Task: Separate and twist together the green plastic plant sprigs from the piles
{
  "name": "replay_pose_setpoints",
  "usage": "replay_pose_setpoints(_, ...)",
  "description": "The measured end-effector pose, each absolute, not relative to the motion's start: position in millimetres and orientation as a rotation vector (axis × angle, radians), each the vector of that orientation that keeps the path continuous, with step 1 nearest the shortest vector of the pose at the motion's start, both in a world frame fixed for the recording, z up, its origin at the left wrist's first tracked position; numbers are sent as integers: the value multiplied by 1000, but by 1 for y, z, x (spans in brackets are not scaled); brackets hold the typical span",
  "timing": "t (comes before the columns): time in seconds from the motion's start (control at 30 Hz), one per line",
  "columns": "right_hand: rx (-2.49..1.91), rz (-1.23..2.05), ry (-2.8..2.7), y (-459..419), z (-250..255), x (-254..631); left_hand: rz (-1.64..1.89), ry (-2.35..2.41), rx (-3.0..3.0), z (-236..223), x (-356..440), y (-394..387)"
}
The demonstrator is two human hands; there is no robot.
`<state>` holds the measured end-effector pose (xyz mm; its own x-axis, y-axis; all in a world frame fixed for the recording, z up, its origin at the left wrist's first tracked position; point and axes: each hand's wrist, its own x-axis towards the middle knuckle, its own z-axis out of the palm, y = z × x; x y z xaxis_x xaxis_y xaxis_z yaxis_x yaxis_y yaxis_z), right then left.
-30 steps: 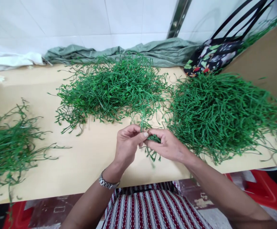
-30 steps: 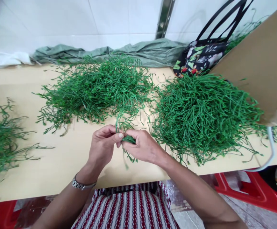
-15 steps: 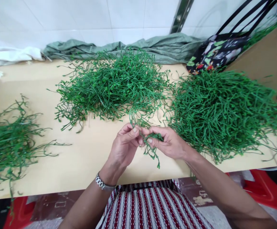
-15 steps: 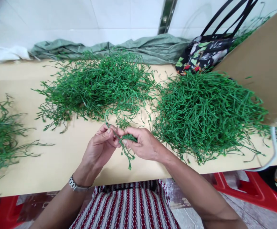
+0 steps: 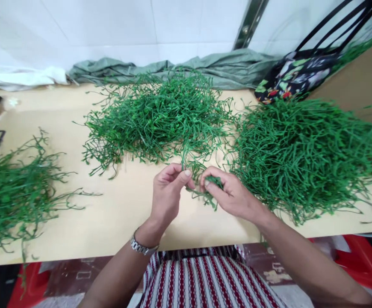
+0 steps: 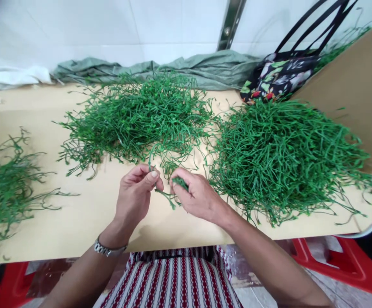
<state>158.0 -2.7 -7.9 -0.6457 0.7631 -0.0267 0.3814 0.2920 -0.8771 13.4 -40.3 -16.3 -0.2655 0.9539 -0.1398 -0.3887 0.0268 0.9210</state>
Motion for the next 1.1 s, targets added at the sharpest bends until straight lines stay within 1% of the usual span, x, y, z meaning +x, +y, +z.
replay_pose_setpoints(0.1,-1122,1502,-1995,-2,-11,153,1605,1241,835,-22,21,-39)
replay_pose_setpoints(0.23,-1134,1586,-1855,0,-10,147,1760,1327,936,-23,31,-34)
replay_pose_setpoints(0.33,-1010,1767,-1682,0,-9,142,1855,1352,973,-19,36,-29)
replay_pose_setpoints(0.47,-828,2167,-1278,1,-9,141,1929,1442,1064,-18,40,-21)
replay_pose_setpoints(0.53,-775,2261,-1151,3,-9,143,1943,1469,1152,-18,40,-18)
replay_pose_setpoints(0.63,-727,2291,-1107,8,-8,147,1924,1484,1169,-16,39,-15)
replay_pose_setpoints(0.77,-783,2258,-1103,13,-8,151,1781,1449,1045,-10,39,-13)
replay_pose_setpoints(0.93,-653,2265,-1013,9,-11,158,1977,1391,1108,-14,51,-10)
replay_pose_setpoints(1.1,-683,2313,-928,7,-20,163,1905,1160,1211,-22,51,-13)
